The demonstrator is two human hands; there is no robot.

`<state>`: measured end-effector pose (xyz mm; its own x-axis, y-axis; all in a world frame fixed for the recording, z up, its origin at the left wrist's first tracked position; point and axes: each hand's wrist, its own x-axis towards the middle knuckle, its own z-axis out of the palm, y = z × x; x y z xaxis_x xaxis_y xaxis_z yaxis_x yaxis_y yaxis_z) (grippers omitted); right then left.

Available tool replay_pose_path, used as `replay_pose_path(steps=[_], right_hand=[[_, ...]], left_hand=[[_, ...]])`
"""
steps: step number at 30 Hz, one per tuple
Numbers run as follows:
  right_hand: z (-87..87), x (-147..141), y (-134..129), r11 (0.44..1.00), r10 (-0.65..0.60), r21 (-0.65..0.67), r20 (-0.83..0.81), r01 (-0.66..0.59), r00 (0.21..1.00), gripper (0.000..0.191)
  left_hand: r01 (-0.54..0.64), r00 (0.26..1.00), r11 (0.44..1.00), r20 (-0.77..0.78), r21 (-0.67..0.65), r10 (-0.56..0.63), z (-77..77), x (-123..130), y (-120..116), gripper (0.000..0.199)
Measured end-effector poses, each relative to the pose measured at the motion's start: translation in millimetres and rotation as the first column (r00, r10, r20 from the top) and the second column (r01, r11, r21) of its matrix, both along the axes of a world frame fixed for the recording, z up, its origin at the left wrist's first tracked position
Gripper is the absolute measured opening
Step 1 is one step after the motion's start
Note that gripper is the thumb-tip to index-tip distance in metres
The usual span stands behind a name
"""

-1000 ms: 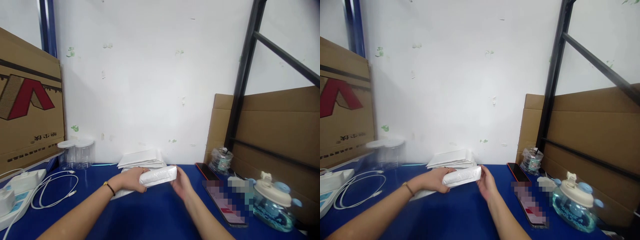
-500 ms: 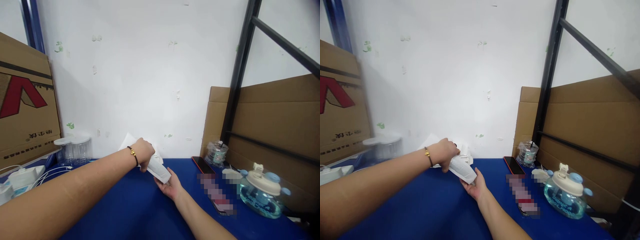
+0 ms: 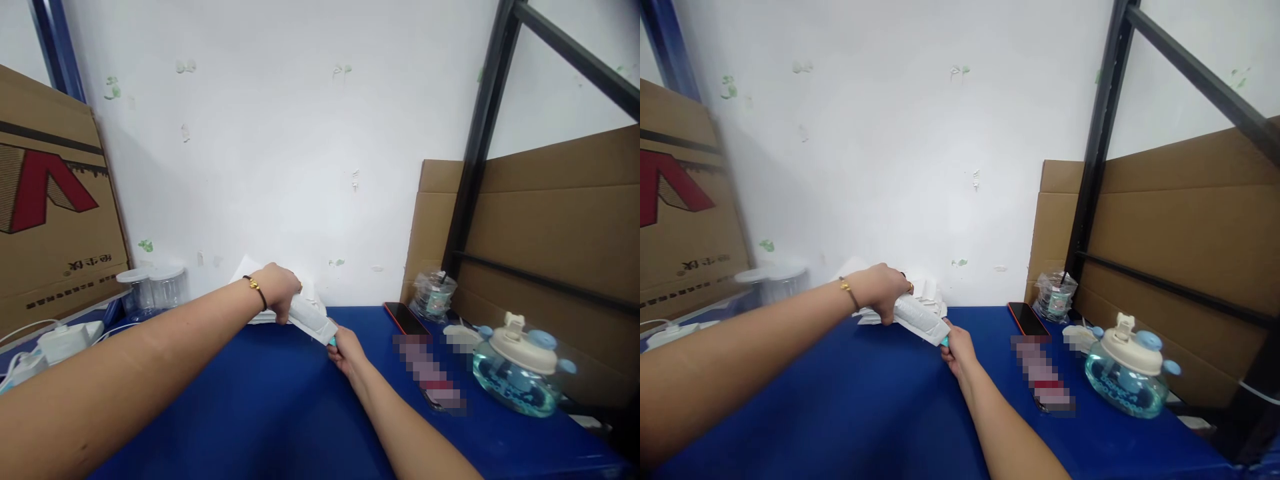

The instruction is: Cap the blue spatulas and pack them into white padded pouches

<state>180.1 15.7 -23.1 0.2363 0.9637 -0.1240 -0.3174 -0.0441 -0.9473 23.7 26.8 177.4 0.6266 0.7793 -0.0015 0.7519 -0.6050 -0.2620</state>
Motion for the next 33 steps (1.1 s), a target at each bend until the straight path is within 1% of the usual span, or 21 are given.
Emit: replay_pose_path(steps=[2,4,7,9,13,17,19,21,22,23,24,25,27,28,30,32,33], right_hand=[[-1.1,14,2,0.998,-0.062,0.013,0.128,0.061,0.990,0.032],[-2.9,31,3,0.991,-0.134,0.031,0.264,0.130,0.955,0.036],[-5.8,53,3,0.976,-0.212,0.063,0.467,0.207,0.858,0.040],[-7.5,61,4,0.971,-0.226,0.075,0.588,0.226,0.777,0.042],[-9.4,59,5,0.975,-0.192,0.081,0.766,0.205,0.614,0.044],[-9.0,47,1,0.985,-0.148,0.091,0.881,0.147,0.449,0.043],[-8.6,39,-2,0.990,-0.127,0.092,0.920,0.110,0.370,0.041],[-8.8,30,-5,0.994,-0.103,0.085,0.949,0.071,0.299,0.038],[-9.2,24,-7,0.995,-0.093,0.081,0.959,0.054,0.268,0.037],[-9.8,19,-8,0.996,-0.087,0.080,0.967,0.041,0.239,0.037],[-10.5,13,-8,0.996,-0.086,0.081,0.973,0.032,0.212,0.037],[-11.5,8,-9,0.996,-0.088,0.084,0.978,0.027,0.187,0.038],[-13.6,0,-10,0.995,-0.098,0.096,0.985,0.026,0.143,0.039],[-14.6,-3,-11,0.994,-0.104,0.102,0.987,0.026,0.124,0.039],[-16.1,-7,-13,0.993,-0.117,0.116,0.989,0.023,0.092,0.038],[-16.1,-8,-15,0.992,-0.129,0.128,0.990,0.015,0.053,0.035],[-15.5,-7,-15,0.991,-0.135,0.134,0.990,0.016,0.027,0.034]], left_hand=[[-0.013,1.000,0.999,-0.010,-0.036,0.013,-2.1,-11,-1,0.049],[-0.031,0.999,0.996,-0.020,-0.083,0.029,-7.8,-28,-3,0.050],[-0.084,0.996,0.989,-0.040,-0.120,0.079,-20.3,-63,-1,0.057],[-0.122,0.992,0.980,-0.049,-0.156,0.115,-29.0,-89,2,0.059],[-0.134,0.989,0.962,0.030,-0.237,0.145,-49.5,-134,8,0.070],[-0.137,0.986,0.951,0.057,-0.277,0.159,-82.4,-171,11,0.079],[-0.181,0.978,0.946,0.051,-0.269,0.202,-100.8,-185,14,0.088],[-0.224,0.965,0.944,0.081,-0.244,0.249,-117.1,-189,17,0.101],[-0.213,0.961,0.949,0.126,-0.233,0.247,-124.1,-186,17,0.106],[-0.178,0.956,0.958,0.192,-0.223,0.222,-130.7,-178,16,0.108],[-0.116,0.946,0.969,0.273,-0.218,0.175,-137.1,-167,13,0.104],[-0.054,0.925,0.971,0.354,-0.234,0.137,-143.7,-152,9,0.094],[0.023,0.876,0.968,0.471,-0.250,0.101,-157.9,-113,-2,0.077],[0.054,0.875,0.967,0.478,-0.249,0.074,-165.5,-92,-8,0.077],[0.037,0.892,0.967,0.444,-0.254,0.082,-180.0,-54,-19,0.083],[0.002,0.904,0.960,0.411,-0.281,0.118,-191.6,-25,-24,0.083],[-0.004,0.909,0.961,0.400,-0.278,0.119,-195.9,-16,-24,0.081]])
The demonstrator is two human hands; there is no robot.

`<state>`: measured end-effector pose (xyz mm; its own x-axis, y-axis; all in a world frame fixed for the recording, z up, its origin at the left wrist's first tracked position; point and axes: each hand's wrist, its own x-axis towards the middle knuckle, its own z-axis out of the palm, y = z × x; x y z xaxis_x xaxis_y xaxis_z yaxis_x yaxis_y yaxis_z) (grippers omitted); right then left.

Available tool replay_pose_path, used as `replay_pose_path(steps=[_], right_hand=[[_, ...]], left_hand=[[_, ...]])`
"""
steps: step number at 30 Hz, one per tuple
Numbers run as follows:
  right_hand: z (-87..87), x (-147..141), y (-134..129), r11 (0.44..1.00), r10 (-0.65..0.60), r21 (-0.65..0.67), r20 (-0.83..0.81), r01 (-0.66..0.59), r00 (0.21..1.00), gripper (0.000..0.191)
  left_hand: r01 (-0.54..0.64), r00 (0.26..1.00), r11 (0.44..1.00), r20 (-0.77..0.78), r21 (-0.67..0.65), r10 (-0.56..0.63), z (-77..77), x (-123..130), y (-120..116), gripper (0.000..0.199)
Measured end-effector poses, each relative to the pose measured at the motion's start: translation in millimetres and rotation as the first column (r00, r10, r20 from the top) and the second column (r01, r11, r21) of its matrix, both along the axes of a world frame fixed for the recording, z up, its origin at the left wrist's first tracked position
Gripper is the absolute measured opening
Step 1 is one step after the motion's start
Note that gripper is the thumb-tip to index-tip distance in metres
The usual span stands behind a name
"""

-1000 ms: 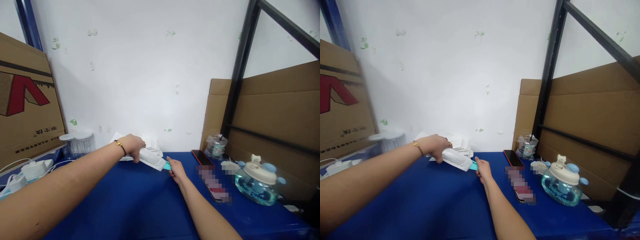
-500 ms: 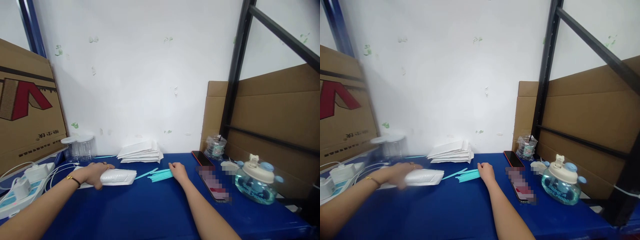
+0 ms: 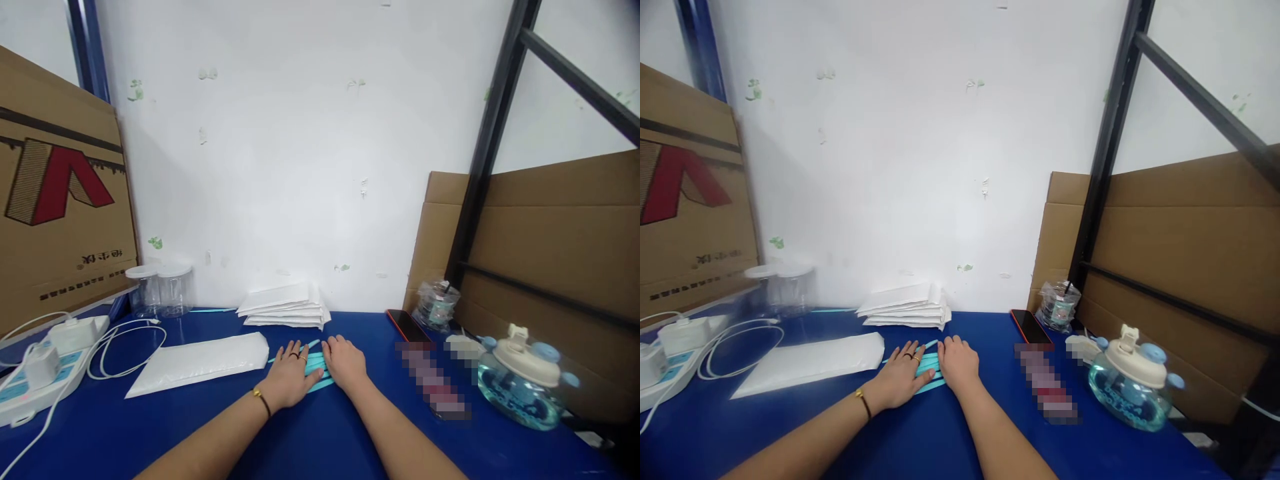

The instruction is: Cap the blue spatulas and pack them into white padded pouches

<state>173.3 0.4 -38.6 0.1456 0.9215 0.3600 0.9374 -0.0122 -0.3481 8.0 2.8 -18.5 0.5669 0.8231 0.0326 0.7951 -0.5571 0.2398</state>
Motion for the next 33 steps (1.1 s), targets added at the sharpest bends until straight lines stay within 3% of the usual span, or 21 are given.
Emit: replay_pose_path(steps=[4,6,9,13,16,21,25,27,30,33], right_hand=[[2.0,7,-1,0.999,-0.020,0.030,0.048,0.019,0.999,0.035],[-0.1,11,0,0.999,0.048,0.003,-0.019,-0.048,0.999,0.036],[-7.1,17,3,0.980,0.167,-0.079,-0.170,-0.182,0.971,0.039],[-12.9,17,4,0.957,0.230,-0.136,-0.188,-0.257,0.955,0.047],[-11.9,11,2,0.959,0.223,-0.149,-0.131,-0.242,0.966,0.048],[-3.5,12,4,0.971,0.229,-0.029,-0.143,-0.235,0.963,0.040],[5.6,45,9,0.955,0.277,0.183,-0.273,-0.232,0.921,0.033],[6.9,61,13,0.967,0.244,0.143,-0.285,-0.211,0.927,0.029],[4.2,67,20,0.978,0.207,0.027,-0.260,-0.207,0.943,0.022],[1.8,57,29,0.975,0.216,-0.003,-0.254,-0.224,0.943,0.014]], left_hand=[[0.152,0.988,0.988,0.001,0.031,-0.152,-8.1,12,15,0.071],[0.237,0.971,0.971,0.017,0.040,-0.238,-9.0,11,24,0.067],[0.273,0.960,0.959,0.049,0.069,-0.277,-9.7,9,31,0.063],[0.249,0.964,0.962,0.072,0.109,-0.257,-12.5,6,29,0.060],[0.238,0.964,0.964,0.090,0.118,-0.249,-14.6,5,25,0.057],[0.206,0.957,0.958,0.165,0.199,-0.240,-3.2,-2,20,0.051],[0.004,0.907,0.951,0.400,0.308,-0.134,14.9,-34,33,0.045],[-0.100,0.876,0.967,0.482,0.236,-0.028,18.4,-49,42,0.040],[-0.092,0.900,0.983,0.435,0.156,0.015,15.7,-51,52,0.032],[0.002,0.955,0.992,0.293,0.128,-0.040,10.6,-30,57,0.023]])
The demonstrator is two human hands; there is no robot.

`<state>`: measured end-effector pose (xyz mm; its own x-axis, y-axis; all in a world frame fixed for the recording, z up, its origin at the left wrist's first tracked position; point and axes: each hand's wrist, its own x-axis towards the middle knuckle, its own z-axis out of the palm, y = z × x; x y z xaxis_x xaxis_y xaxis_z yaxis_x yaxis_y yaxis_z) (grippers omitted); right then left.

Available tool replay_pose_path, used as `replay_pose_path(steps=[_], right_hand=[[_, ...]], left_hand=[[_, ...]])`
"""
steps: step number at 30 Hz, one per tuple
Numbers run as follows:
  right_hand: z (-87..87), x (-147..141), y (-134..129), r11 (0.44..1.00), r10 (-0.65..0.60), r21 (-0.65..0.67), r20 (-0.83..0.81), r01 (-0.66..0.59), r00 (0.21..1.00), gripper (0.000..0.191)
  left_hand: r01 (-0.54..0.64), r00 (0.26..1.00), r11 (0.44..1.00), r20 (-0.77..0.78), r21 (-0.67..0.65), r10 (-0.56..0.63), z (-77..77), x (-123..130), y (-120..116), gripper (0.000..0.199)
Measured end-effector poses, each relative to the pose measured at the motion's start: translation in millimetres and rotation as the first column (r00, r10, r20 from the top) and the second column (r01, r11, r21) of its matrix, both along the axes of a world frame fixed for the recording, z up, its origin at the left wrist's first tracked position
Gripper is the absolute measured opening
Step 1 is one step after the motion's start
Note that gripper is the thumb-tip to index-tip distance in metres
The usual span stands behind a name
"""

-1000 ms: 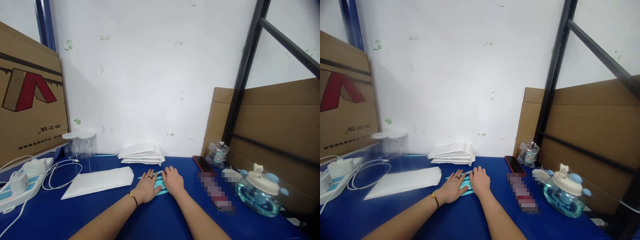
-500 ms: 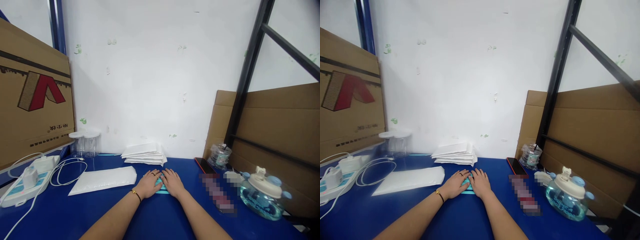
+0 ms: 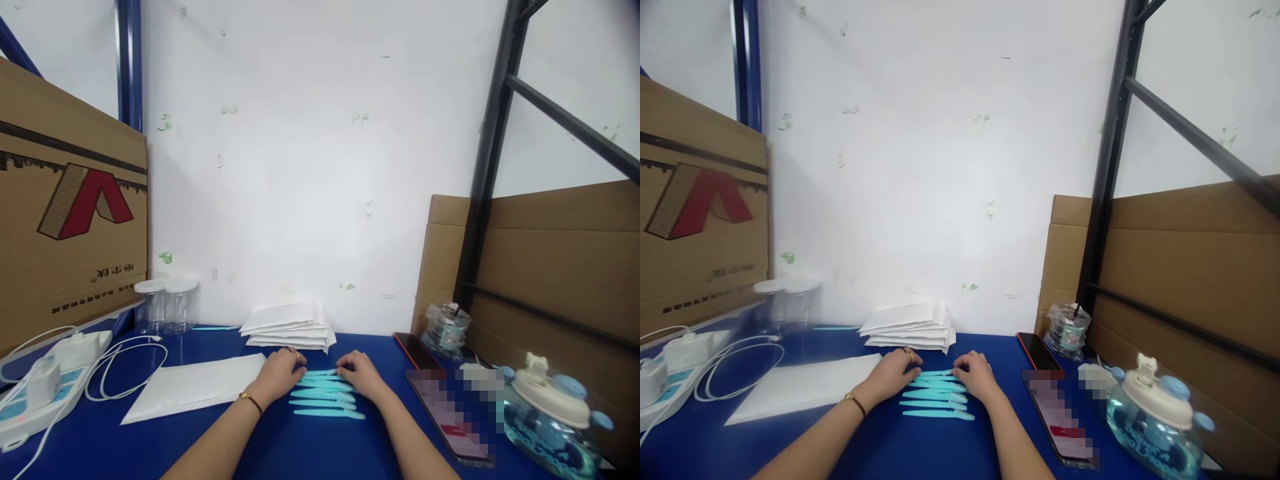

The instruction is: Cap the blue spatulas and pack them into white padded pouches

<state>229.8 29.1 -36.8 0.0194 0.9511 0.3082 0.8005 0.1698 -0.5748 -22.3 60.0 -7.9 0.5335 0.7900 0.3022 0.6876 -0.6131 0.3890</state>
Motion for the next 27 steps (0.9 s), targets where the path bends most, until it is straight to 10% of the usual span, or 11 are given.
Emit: replay_pose_path(steps=[15,21,27], right_hand=[[-3.9,16,9,0.987,0.041,-0.137,-0.269,-0.081,0.962,0.010],[-0.7,47,4,0.987,-0.113,-0.136,-0.189,0.088,0.975,0.003],[14.2,30,-6,0.994,-0.003,-0.113,-0.069,-0.005,0.998,0.012]], left_hand=[[-0.044,0.997,0.989,-0.075,-0.143,0.033,-11.3,15,20,0.013],[-0.066,0.994,0.996,-0.095,-0.058,0.060,-5.6,6,23,0.008],[0.001,0.999,1.000,-0.052,-0.021,-0.002,-3.3,11,13,0.016]])
